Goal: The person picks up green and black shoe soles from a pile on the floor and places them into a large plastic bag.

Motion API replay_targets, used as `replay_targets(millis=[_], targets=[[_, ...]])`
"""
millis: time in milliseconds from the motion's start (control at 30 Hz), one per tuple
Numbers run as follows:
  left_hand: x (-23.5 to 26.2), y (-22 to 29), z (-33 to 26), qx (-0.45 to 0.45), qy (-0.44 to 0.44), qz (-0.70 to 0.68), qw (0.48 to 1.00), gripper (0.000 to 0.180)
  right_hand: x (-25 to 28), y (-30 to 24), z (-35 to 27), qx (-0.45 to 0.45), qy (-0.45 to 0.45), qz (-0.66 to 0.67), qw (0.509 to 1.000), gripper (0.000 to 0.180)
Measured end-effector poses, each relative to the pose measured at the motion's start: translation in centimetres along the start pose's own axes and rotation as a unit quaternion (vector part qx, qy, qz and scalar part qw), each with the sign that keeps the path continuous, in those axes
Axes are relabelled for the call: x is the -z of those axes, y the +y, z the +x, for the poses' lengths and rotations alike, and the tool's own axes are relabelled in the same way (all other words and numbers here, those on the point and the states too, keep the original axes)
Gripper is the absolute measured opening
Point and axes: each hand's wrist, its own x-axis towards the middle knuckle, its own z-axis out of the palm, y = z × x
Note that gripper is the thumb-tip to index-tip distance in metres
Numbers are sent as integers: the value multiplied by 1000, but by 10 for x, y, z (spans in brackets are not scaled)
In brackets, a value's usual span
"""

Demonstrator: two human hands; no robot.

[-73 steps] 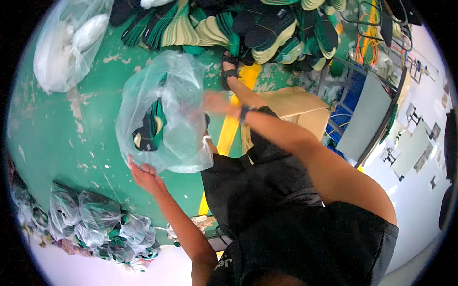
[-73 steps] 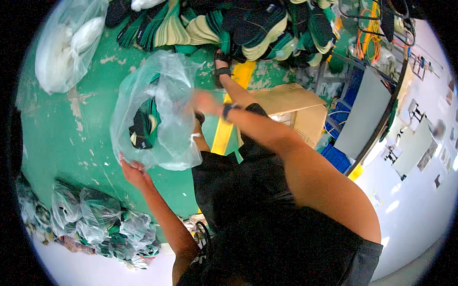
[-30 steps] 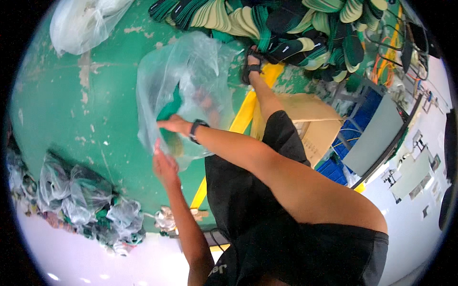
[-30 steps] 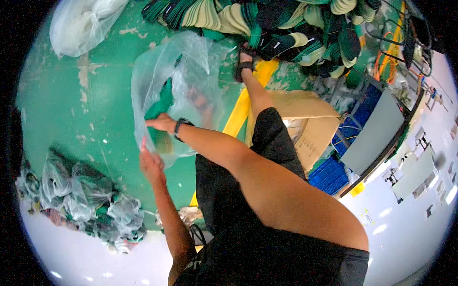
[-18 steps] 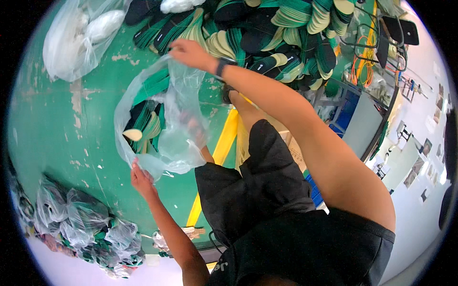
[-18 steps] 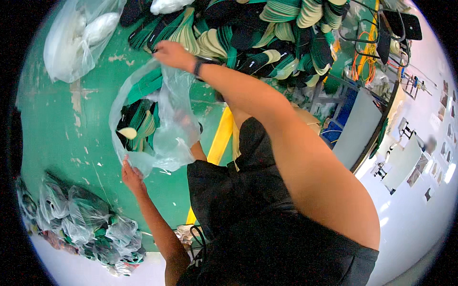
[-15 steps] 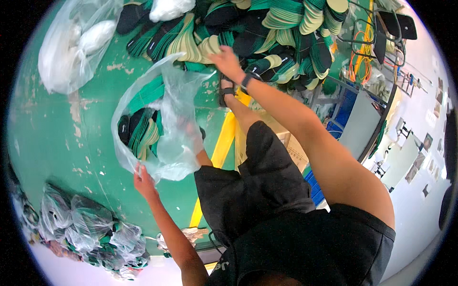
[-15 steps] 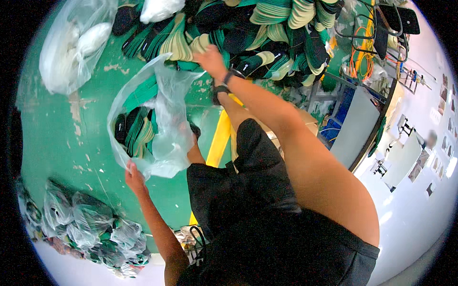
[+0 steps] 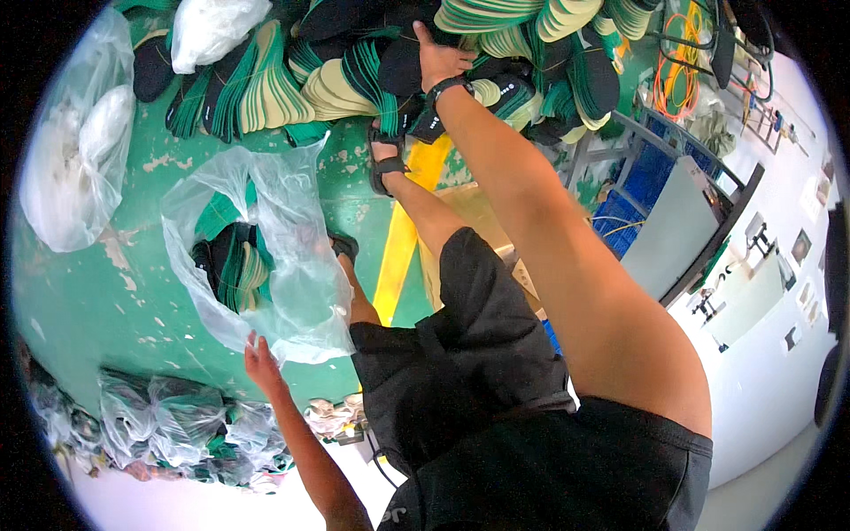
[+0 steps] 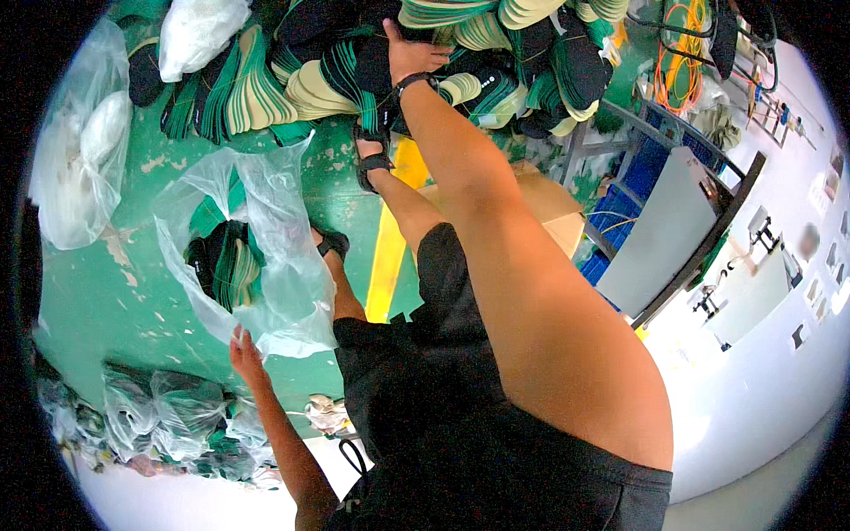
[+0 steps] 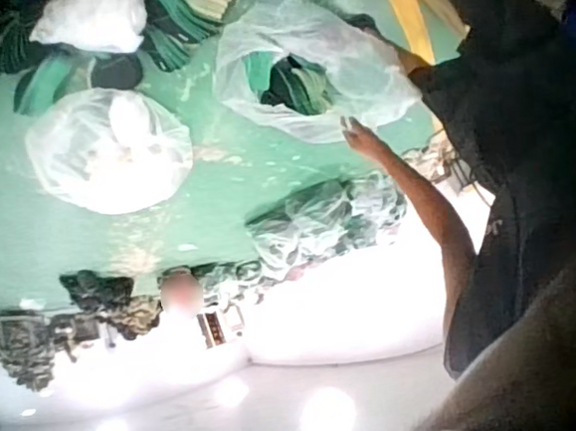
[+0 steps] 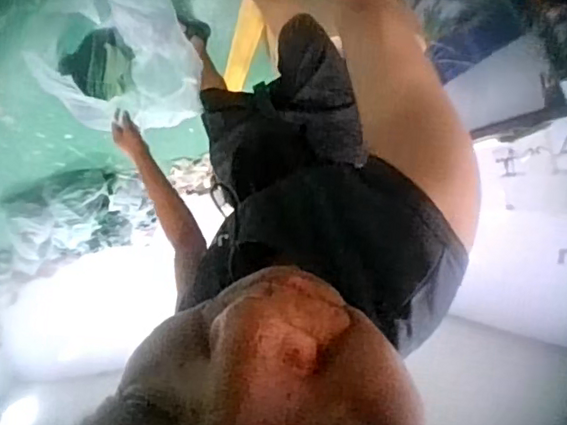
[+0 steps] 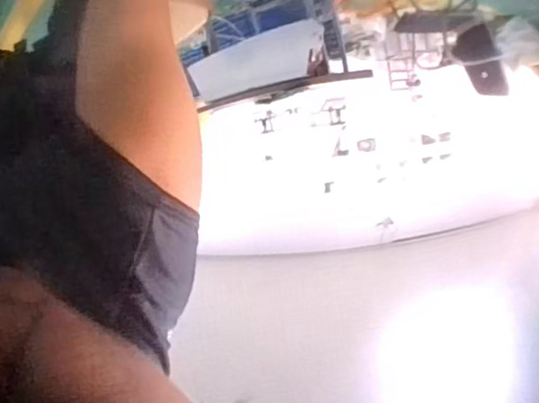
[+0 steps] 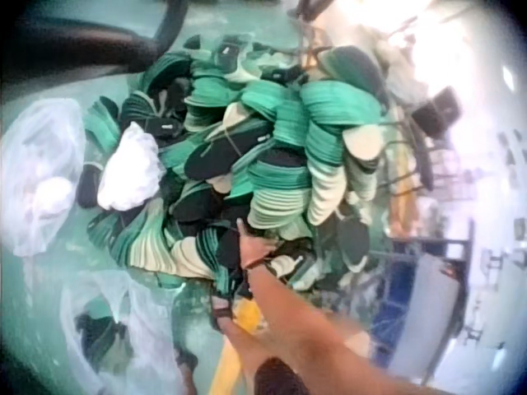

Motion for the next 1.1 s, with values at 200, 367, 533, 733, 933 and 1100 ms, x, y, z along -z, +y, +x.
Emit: replay_targets(millis=[200, 367, 533, 733, 933, 1100], targets=[[0, -10, -5, -2, 10, 56, 998, 33, 41, -5, 2, -43, -49, -13, 998, 129], [17, -42, -2, -10, -18, 102, 995, 36, 45, -9, 5, 21, -56, -64, 996, 121], [24, -61, -3, -98, 39, 63, 992, 41, 29, -15, 2, 68, -52, -35, 996, 129], [44, -59, -11, -122, 52, 175, 976, 30, 4, 7, 35, 225, -139, -24, 964, 119], [53, -40, -13, -41, 105, 124, 986, 24, 7, 59, 83, 269, -71, -57, 959, 70], [76, -47, -6, -51, 160, 29, 985, 24, 131, 5, -90, -59, -427, 228, 873, 58]])
